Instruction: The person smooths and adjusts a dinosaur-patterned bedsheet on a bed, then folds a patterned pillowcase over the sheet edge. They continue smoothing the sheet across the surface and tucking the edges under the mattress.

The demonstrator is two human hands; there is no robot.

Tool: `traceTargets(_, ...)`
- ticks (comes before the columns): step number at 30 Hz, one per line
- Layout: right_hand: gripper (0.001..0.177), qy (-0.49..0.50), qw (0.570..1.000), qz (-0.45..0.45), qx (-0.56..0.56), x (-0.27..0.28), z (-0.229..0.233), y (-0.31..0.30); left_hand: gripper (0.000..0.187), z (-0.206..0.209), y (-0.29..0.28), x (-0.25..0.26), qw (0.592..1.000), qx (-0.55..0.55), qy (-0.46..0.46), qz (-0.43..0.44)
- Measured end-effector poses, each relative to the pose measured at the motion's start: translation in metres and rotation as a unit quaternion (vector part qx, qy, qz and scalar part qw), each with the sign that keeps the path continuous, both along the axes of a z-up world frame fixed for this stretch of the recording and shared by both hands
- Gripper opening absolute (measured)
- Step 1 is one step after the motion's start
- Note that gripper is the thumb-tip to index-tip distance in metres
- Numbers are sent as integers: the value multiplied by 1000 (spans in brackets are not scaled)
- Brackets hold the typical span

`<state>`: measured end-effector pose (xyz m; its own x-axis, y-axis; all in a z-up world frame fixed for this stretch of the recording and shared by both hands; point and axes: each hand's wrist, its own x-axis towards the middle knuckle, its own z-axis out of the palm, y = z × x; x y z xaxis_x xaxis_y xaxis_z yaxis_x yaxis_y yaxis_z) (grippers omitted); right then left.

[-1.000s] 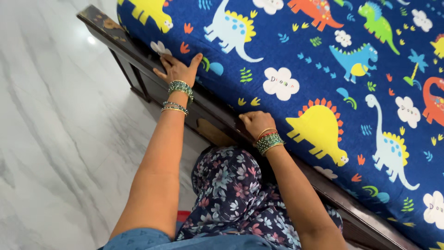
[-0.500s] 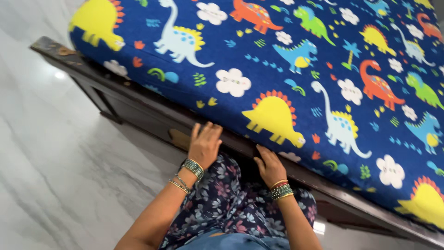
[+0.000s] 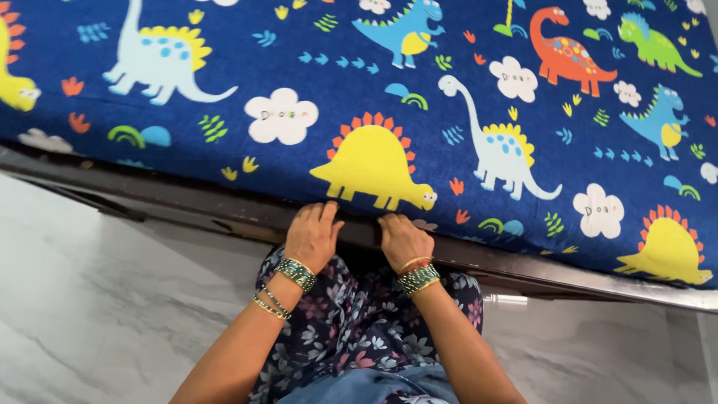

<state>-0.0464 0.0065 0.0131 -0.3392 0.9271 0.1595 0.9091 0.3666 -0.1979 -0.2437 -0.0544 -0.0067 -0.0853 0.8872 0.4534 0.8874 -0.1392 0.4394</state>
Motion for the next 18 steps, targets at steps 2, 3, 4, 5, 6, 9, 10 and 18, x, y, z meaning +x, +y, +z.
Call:
traceTargets(2,21,-33,999,5,3,-8,-3,9,35,2,11,1,999,-33,17,9)
traceTargets(3,22,-50,999,8,3,-10,-3,11,33,4,18,1,998,-52,17,19)
traceTargets(4,22,-52,998,5,-20,-13,-3,14,31,5,26,0,997,-71,17,29)
traceTargets(5,23,-54,998,1,-44,-15,-3,20,30,4,31,1,995,-90,16,39)
traceTargets(6,23,-56,996,-3,-67,-15,-1,22,31,3,32,2,994,-100,20,41)
traceTargets(9,25,-71,993,3,-96,-7,9,24,34,4,34,4,992,-115,34,49)
traceTargets(10,24,-41,994,35,-91,0,10,20,36,4,32,5,991,-120,37,48)
traceTargets(18,19,539,835,31,-109,80,-20,-15,44,1,32,7,987,-141,45,58)
